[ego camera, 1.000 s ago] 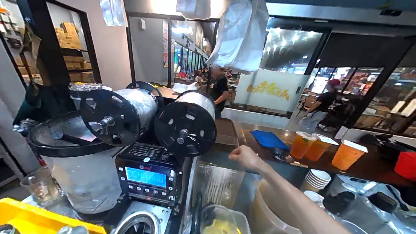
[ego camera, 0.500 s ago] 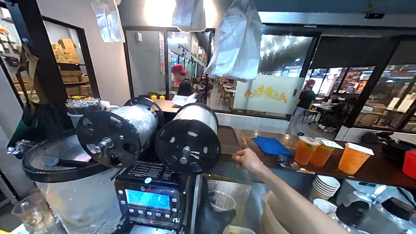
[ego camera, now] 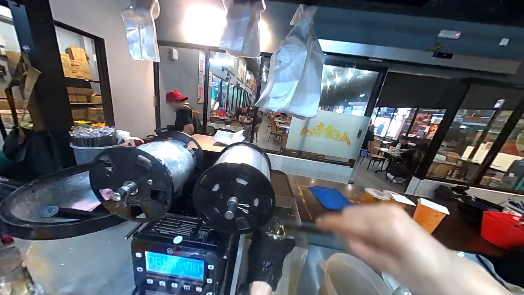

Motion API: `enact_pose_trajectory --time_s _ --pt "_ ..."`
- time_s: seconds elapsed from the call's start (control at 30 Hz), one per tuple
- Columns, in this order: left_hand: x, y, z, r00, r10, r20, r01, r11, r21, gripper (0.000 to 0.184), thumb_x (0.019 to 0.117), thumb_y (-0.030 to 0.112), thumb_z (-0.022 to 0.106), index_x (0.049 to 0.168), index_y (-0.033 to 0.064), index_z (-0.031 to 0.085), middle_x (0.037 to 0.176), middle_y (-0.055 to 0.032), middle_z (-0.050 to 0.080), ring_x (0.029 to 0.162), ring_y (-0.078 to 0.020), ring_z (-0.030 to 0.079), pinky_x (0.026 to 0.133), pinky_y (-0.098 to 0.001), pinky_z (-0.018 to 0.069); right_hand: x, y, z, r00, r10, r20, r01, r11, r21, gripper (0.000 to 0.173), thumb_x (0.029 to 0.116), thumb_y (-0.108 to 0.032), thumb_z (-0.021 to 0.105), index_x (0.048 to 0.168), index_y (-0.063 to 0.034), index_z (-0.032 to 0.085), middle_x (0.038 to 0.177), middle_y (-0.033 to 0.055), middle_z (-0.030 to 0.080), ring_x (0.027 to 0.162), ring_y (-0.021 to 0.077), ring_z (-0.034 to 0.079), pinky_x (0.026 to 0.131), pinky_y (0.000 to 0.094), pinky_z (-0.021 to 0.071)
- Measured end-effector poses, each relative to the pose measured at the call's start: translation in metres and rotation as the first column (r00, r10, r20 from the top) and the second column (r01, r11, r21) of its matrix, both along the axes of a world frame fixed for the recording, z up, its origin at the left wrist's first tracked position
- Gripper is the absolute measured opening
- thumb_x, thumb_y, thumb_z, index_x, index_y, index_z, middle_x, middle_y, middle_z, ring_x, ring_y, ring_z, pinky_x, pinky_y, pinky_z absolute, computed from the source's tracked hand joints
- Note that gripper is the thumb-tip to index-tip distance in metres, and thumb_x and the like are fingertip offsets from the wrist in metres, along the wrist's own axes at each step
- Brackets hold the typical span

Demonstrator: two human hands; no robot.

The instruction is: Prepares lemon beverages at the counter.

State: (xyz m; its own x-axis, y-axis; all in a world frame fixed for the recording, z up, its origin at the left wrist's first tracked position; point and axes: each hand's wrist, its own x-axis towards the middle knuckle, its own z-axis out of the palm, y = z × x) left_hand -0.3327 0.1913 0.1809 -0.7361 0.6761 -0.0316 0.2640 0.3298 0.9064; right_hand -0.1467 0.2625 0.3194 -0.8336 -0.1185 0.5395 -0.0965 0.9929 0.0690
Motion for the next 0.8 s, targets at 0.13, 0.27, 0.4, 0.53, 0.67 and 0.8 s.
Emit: enact_pose_trajectory --time_s 0.13,0.27,0.4,0.53,0.67,0.8 --pt "-0.006 0.003 -0.011 1.000 -0.013 -0.011 0.013 0.999 -0.040 0.101 0.0746 0.044 0.087 0.150 -0.0039 0.040 0.140 -0.0227 0.059 0.129 -0.0318 0.058 0.109 -0.0471 0.0449 0.004 -0.012 -0.016 0.995 0.100 0.006 -0.099 0.976 0.193 0.028 0.1021 -0.011 0.053 0.121 -0.0082 0.072 0.072 0.0081 0.062 0.063 0.0225 0.060 0.058 0.0348 0.0504" --pt "-0.014 0.006 -0.045 0.996 0.054 0.072 -0.062 0.992 0.109 0.131 0.0560 0.047 0.097 0.156 -0.0011 0.027 0.136 -0.0219 0.060 0.124 -0.0308 0.061 0.105 -0.0484 0.0494 -0.046 0.034 -0.017 0.962 -0.271 0.013 0.271 0.961 -0.061 0.026 0.0996 -0.019 0.054 0.110 -0.0201 0.077 0.083 -0.0041 0.072 0.068 0.0067 0.064 0.063 0.0291 0.0554" --pt "-0.022 -0.002 -0.062 0.995 0.030 0.094 -0.045 0.986 0.160 0.129 0.0572 0.042 0.098 0.156 -0.0014 0.026 0.131 -0.0187 0.063 0.117 -0.0249 0.063 0.102 -0.0425 0.0512 -0.135 0.086 -0.075 0.743 -0.321 0.588 0.524 0.825 -0.212 0.028 0.1045 -0.016 0.052 0.122 -0.0030 0.070 0.111 0.0198 0.071 0.103 0.0341 0.069 0.096 0.0554 0.0524" --pt "-0.024 -0.010 -0.070 0.997 -0.021 0.079 0.010 0.989 0.146 0.135 0.0587 0.043 0.096 0.160 0.0009 0.018 0.136 -0.0192 0.060 0.119 -0.0279 0.062 0.102 -0.0461 0.0514 -0.175 0.119 -0.165 0.613 -0.218 0.759 0.565 0.793 -0.228 0.027 0.1021 -0.019 0.058 0.118 -0.0012 0.071 0.104 0.0220 0.072 0.095 0.0376 0.071 0.090 0.0597 0.0540" --pt "-0.019 -0.020 -0.059 0.999 -0.036 0.034 0.035 0.999 0.023 0.125 0.0619 0.047 0.093 0.157 0.0018 0.026 0.135 -0.0173 0.061 0.118 -0.0250 0.063 0.101 -0.0423 0.0510 -0.172 0.132 -0.176 0.625 -0.282 0.728 0.713 0.585 -0.386 0.028 0.1020 -0.018 0.056 0.120 -0.0012 0.070 0.104 0.0195 0.073 0.091 0.0310 0.072 0.089 0.0518 0.0562" --pt "-0.015 -0.024 -0.050 0.999 -0.046 -0.003 0.046 0.998 -0.043 0.122 0.0649 0.047 0.092 0.157 0.0017 0.026 0.139 -0.0185 0.059 0.124 -0.0266 0.060 0.105 -0.0429 0.0484 -0.147 0.139 -0.134 0.709 -0.395 0.584 0.704 0.445 -0.554 0.031 0.1022 -0.017 0.054 0.126 -0.0021 0.067 0.102 0.0154 0.072 0.085 0.0242 0.071 0.084 0.0442 0.0582"
